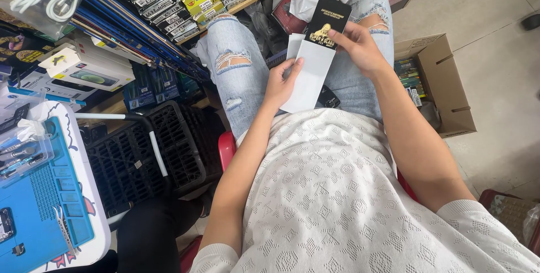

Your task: The person is unboxing and inspecting a mobile phone screen or part at a repair station.

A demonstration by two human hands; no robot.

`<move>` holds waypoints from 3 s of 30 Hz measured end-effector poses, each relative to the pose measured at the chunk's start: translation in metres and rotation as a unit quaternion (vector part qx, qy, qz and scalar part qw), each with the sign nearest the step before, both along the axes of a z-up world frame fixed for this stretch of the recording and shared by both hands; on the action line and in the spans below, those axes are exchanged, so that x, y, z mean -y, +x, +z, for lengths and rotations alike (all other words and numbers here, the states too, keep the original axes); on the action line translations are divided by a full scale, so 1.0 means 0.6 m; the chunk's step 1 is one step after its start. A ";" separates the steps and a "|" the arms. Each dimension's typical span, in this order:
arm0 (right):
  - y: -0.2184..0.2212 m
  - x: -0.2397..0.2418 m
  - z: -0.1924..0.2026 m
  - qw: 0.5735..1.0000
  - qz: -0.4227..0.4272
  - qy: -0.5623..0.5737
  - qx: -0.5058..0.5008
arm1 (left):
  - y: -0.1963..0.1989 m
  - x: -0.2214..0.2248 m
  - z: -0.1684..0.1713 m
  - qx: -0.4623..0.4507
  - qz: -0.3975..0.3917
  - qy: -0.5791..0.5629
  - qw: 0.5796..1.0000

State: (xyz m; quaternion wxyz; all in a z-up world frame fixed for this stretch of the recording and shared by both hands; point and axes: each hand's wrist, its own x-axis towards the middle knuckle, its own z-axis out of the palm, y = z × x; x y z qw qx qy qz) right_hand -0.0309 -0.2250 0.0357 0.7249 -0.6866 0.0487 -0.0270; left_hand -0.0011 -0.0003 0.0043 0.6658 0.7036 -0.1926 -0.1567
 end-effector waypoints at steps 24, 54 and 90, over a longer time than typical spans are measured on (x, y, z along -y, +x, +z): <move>-0.008 -0.019 0.008 0.993 0.014 -0.018 0.112 | 0.004 0.001 -0.004 -0.027 0.046 -0.003 0.999; -0.016 -0.042 0.019 0.994 0.100 -0.036 0.033 | 0.008 0.002 -0.008 -0.045 0.082 -0.032 0.995; -0.364 0.243 -0.494 0.767 -0.138 -0.444 -0.443 | -0.015 0.023 0.016 0.041 -0.007 0.158 0.986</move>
